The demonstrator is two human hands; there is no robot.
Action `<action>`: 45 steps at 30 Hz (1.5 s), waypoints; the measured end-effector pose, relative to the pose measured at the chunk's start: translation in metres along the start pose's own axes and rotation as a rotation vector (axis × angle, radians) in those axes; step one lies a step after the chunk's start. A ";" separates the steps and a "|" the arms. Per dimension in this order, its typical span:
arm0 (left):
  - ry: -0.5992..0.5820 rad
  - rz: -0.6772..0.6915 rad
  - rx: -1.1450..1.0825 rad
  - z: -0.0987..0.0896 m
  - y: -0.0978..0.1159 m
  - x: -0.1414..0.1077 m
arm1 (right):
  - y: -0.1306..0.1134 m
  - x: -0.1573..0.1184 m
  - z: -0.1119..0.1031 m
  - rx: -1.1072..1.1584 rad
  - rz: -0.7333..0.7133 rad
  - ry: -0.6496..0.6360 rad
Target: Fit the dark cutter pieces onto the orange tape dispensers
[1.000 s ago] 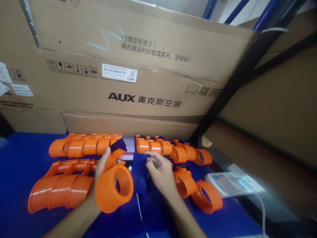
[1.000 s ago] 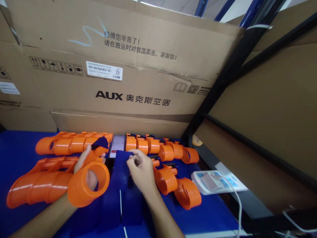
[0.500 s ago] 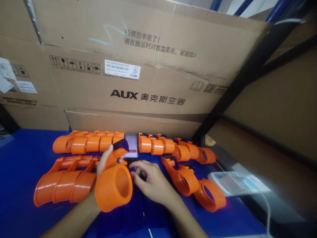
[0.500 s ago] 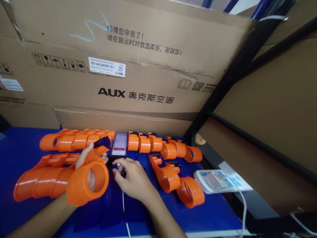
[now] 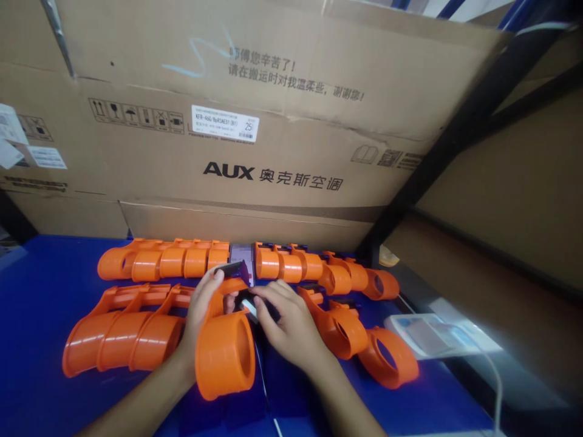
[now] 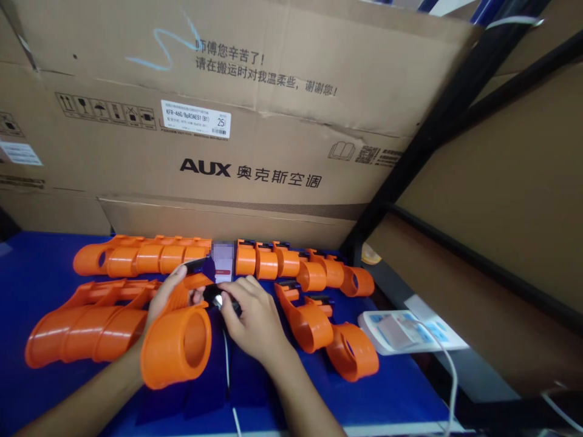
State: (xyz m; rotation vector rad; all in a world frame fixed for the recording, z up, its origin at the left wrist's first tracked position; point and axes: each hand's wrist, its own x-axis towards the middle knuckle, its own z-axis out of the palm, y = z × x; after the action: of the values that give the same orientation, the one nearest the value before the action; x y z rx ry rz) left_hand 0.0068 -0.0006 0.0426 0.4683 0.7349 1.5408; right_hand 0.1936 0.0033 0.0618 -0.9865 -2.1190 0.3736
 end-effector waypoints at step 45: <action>-0.324 0.021 0.469 0.007 -0.015 -0.011 | 0.003 -0.002 0.000 -0.168 -0.093 -0.129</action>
State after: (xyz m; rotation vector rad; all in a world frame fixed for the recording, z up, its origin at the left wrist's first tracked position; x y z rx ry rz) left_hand 0.0243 -0.0101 0.0387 1.0507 0.8351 1.2629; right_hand 0.1962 0.0036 0.0595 -0.9761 -2.3347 0.2209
